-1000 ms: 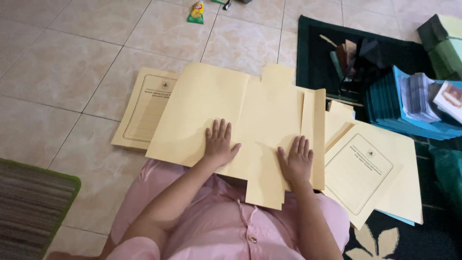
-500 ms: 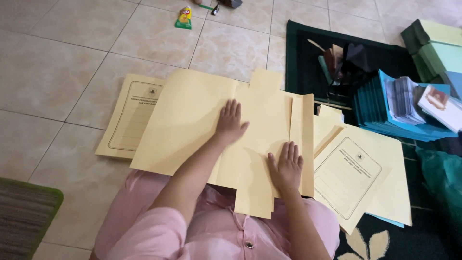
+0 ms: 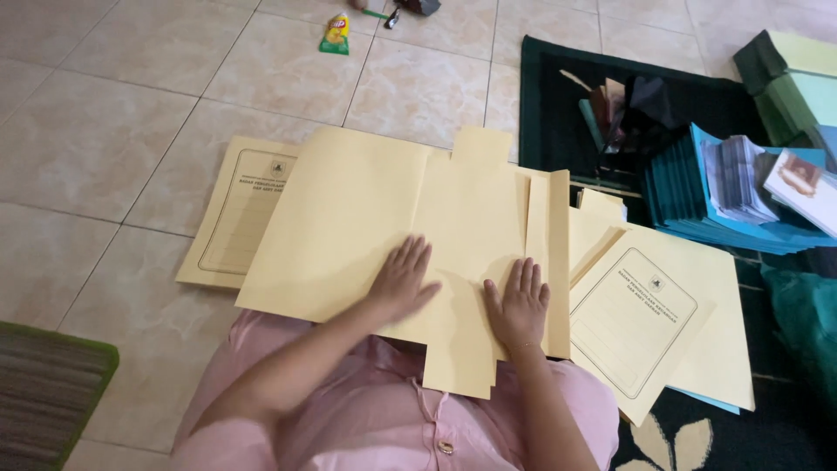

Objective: Assembling and creasing paper folders by hand while sitting on the floor.

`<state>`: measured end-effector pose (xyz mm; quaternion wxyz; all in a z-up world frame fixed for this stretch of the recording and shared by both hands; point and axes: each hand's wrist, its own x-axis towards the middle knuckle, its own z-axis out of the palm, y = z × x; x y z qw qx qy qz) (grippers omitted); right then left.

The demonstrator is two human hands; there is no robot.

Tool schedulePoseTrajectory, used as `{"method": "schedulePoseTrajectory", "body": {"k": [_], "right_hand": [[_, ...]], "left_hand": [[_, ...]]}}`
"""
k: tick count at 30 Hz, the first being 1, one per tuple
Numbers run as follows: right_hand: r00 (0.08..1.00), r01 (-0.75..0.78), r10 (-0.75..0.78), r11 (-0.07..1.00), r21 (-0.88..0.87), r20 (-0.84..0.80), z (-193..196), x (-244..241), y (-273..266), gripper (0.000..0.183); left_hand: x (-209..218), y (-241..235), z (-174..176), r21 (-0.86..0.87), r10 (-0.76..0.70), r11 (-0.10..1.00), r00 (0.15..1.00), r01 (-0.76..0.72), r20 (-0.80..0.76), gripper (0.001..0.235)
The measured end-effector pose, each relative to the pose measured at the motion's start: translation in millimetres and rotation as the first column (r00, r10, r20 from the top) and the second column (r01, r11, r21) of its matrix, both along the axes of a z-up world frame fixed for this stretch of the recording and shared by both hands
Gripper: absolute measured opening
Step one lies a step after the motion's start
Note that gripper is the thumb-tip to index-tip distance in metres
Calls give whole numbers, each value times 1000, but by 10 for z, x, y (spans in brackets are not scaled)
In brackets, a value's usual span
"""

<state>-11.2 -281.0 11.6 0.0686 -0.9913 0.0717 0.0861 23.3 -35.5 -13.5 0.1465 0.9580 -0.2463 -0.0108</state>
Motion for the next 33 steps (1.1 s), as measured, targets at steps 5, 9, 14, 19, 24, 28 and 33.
{"method": "schedulePoseTrajectory", "body": {"k": [5, 9, 14, 19, 24, 28, 33], "right_hand": [[1000, 25, -25, 999, 39, -4, 64, -5, 23, 87], [1000, 27, -27, 998, 54, -8, 50, 1, -2, 86], [1000, 24, -24, 998, 53, 0, 66, 4, 8, 87], [1000, 8, -9, 999, 40, 20, 35, -11, 9, 87], [1000, 2, -2, 1000, 9, 29, 6, -9, 6, 87], [1000, 2, -2, 1000, -5, 18, -12, -2, -7, 87], [999, 32, -34, 998, 60, 26, 1, 8, -13, 86]], "left_hand": [[1227, -266, -152, 59, 115, 991, 993, -117, 22, 79], [1414, -386, -135, 55, 206, 977, 978, -205, -17, 80], [593, -237, 84, 24, 133, 991, 991, -133, -7, 80], [-361, 16, 111, 21, 11, 1000, 999, -10, -33, 79], [-494, 130, 31, 9, -88, 996, 985, 90, -152, 79], [224, -38, -20, 41, -56, 998, 998, 58, -43, 78], [1222, -273, -217, 59, 127, 990, 992, -125, -20, 78]]}}
